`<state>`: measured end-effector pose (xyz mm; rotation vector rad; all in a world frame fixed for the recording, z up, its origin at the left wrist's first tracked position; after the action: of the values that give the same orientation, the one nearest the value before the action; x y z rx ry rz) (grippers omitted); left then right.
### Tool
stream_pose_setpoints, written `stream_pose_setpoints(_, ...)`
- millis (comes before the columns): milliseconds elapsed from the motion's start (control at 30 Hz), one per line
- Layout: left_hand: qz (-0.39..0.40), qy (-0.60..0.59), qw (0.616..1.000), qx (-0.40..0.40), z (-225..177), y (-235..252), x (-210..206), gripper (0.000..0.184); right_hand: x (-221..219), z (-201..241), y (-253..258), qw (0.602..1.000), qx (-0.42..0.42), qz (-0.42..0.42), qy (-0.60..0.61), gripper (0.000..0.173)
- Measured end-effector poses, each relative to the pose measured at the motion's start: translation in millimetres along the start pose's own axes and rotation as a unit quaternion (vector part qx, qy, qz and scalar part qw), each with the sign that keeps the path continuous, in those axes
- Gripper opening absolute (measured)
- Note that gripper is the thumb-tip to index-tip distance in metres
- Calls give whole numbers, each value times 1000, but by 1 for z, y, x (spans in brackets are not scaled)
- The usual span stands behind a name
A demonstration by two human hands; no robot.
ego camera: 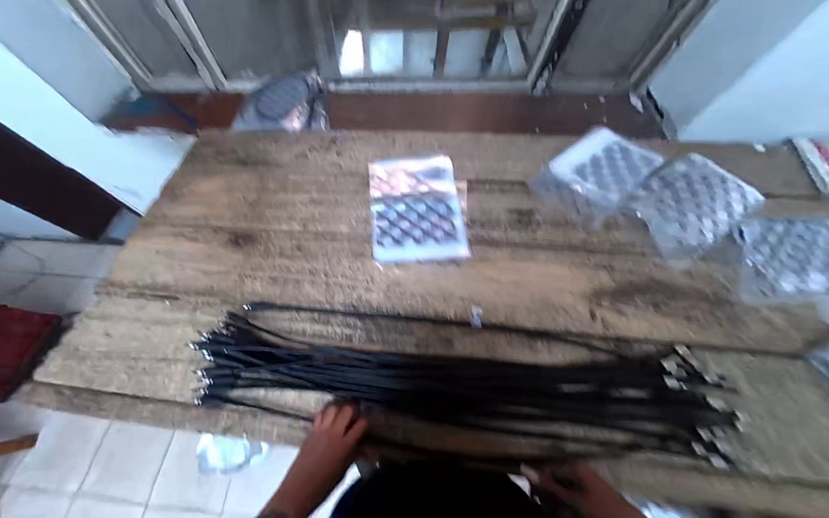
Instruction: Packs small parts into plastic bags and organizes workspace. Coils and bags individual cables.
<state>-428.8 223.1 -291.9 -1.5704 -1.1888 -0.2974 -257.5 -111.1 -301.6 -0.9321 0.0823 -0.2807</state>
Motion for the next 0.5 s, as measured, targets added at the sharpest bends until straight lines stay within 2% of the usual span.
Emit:
stream_pose_setpoints(33, -103, 28, 992, -67, 18, 8, -26, 25, -1, -9, 1, 998, -8, -4, 56, 37)
stream_pose_setpoints(67, -161, 28, 980, -112, 28, 14, -40, 21, -2, -16, 0, 993, -2, -10, 116, 37)
stream_pose_setpoints(133, -189, 6, 972, -141, 28, 8, -29, 23, -4, -23, -3, 961, 72, -34, 265, 39)
stream_pose_setpoints(167, -201, 9, 968, -152, 23, 3, -16, 29, -3, -26, -2, 927, 138, -59, 345, 40)
stream_pose_setpoints(233, -244, 38, 954, -168, 13, -7, 2, 44, 8, -21, 0, 839, 239, -159, 463, 38)
stream_pose_setpoints(267, -263, 54, 948, -170, 12, -9, 8, 47, 14, -15, 0, 803, 262, -202, 496, 37)
stream_pose_setpoints(300, -277, 69, 944, -166, 12, -8, 12, 48, 16, -9, -3, 786, 279, -215, 509, 38)
stream_pose_setpoints(400, -298, 91, 938, -154, 13, 8, 17, 44, 16, 3, -11, 775, 330, -206, 499, 40)
stream_pose_setpoints(500, -305, 99, 932, -166, -7, 26, 14, 38, 22, -4, -17, 755, 353, -235, 499, 41)
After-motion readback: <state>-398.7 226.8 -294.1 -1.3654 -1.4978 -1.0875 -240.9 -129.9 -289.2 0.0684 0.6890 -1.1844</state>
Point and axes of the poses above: each hand's wrist, its own y-axis towards the middle knuckle, its own x-axis out of the back of the hand, z = x × y, the point moved 1 cm from there along y, towards the middle knuckle, and after that the axes turned 13 degrees about z, right-handed, at the moved point
